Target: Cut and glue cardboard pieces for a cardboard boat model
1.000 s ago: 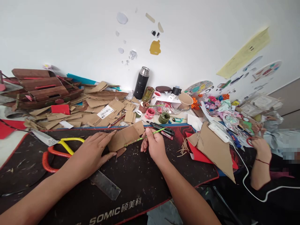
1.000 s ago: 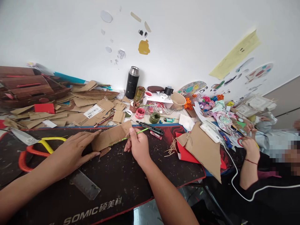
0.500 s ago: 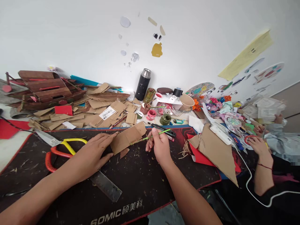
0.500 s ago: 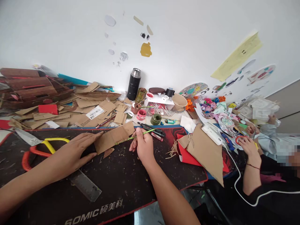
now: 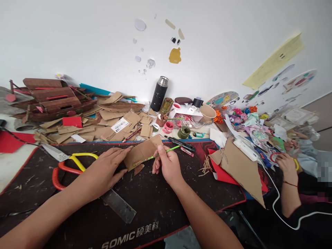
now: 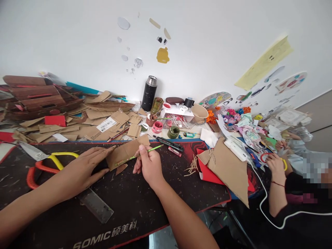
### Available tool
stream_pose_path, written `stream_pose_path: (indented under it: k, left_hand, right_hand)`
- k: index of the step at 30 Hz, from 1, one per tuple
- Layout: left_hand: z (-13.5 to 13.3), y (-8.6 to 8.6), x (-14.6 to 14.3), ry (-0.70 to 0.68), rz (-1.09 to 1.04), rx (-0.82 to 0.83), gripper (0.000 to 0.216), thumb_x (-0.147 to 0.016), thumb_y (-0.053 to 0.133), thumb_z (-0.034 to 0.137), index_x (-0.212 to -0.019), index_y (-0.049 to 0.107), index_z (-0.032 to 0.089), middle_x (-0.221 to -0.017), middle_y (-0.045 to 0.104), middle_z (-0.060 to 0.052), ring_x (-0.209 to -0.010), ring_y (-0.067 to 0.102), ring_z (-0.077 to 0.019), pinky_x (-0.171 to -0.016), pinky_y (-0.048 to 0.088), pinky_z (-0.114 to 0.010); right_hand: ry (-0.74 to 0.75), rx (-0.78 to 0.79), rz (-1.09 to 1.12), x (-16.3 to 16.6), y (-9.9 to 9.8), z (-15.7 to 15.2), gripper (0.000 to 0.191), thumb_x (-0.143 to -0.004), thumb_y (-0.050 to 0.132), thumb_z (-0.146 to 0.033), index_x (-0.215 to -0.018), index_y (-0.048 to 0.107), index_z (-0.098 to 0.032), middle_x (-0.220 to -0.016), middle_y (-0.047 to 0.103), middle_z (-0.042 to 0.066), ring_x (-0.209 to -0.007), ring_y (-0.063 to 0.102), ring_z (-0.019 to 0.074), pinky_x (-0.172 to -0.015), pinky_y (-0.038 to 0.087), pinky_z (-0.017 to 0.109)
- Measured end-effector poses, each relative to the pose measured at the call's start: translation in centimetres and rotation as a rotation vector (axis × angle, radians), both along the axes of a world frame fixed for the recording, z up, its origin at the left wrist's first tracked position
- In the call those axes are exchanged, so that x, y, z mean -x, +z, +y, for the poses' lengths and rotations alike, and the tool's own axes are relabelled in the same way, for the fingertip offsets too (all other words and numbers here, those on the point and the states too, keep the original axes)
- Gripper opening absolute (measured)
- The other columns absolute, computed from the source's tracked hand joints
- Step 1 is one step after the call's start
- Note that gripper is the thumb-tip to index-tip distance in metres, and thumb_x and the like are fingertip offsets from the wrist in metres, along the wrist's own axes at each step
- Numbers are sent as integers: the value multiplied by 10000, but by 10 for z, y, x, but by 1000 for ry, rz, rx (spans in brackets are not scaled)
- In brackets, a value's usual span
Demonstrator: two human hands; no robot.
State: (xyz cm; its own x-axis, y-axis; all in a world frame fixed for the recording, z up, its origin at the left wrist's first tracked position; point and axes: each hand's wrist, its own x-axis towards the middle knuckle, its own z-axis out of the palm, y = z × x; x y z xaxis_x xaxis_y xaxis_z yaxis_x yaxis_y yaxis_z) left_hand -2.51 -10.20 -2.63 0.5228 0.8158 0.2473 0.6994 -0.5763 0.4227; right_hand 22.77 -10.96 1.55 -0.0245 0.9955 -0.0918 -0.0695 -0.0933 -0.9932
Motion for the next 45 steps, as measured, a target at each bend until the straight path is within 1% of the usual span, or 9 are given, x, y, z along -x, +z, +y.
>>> stream_pose_path:
  k: [5, 8, 13, 19, 22, 25, 28, 35, 45]
  left_hand:
    - [-1, 1, 1, -16, -18, 27, 666, -985, 583, 555, -1548, 570, 201, -1508, 669, -153, -1381, 617, -357, -1147, 515, -494]
    - [-2, -1, -3, 25, 3, 4, 729, -968, 608, 609, -1555, 557, 179, -1460, 693, -165, -1364, 621, -365, -1157, 498, -510]
    - [-3, -5, -7, 44, 17, -32, 724, -986, 600, 543, -1589, 506, 154, -1408, 713, -164, -1329, 632, -359, -1148, 493, -511]
    - [-2, -6, -6, 44, 25, -47, 687, -979, 619, 501, -1557, 538, 138, -1400, 713, -168, -1307, 639, -352, -1136, 501, -500]
    - [-2, -7, -6, 41, 23, -64, 691, -974, 625, 495, -1551, 543, 124, -1386, 716, -174, -1298, 642, -355, -1129, 507, -502]
    - [-2, -9, -6, 42, 4, -62, 711, -972, 618, 505, -1577, 518, 145, -1388, 718, -165, -1301, 647, -353, -1129, 508, -501]
    - [-1, -11, -6, 51, -6, -46, 715, -970, 612, 523, -1584, 512, 171, -1391, 723, -155, -1304, 652, -353, -1131, 507, -503]
    - [0, -13, -7, 51, -8, -72, 705, -959, 622, 515, -1573, 530, 182, -1451, 699, -160, -1324, 644, -365, -1134, 505, -512]
    - [-2, -9, -7, 41, 10, -60, 672, -964, 620, 448, -1560, 531, 151, -1369, 723, -162, -1277, 656, -349, -1105, 526, -492]
  right_hand:
    - [2, 3, -7, -2, -1, 0, 614, -893, 641, -813, -779, 578, -213, -443, 483, -82, -351, 580, 131, -338, 373, 185]
    - [-3, 7, -4, -2, -2, 0, 624, -886, 640, -822, -773, 576, -211, -440, 483, -83, -346, 576, 129, -334, 372, 183]
    - [-2, -1, -21, -3, -3, 1, 626, -882, 645, -824, -776, 578, -210, -446, 490, -82, -344, 576, 128, -335, 376, 183]
    - [-95, -36, -20, -14, -5, 7, 608, -896, 650, -803, -796, 591, -207, -456, 493, -87, -342, 565, 120, -341, 391, 184]
    - [-46, -26, -17, -8, -5, 5, 612, -900, 633, -812, -794, 581, -211, -458, 498, -83, -340, 568, 124, -333, 378, 183]
    - [29, -20, -21, 4, -4, 3, 614, -907, 615, -815, -799, 580, -211, -465, 512, -77, -345, 579, 126, -331, 370, 180]
    - [52, -36, -44, 9, -3, 6, 601, -924, 608, -795, -812, 596, -205, -472, 525, -71, -352, 584, 123, -340, 378, 177]
    - [-92, -55, -66, -9, -2, 16, 590, -904, 629, -794, -809, 578, -214, -471, 509, -85, -337, 561, 116, -338, 383, 182]
    - [125, -63, -101, 19, -2, 6, 558, -977, 568, -749, -823, 595, -213, -483, 543, -63, -366, 582, 119, -353, 383, 179]
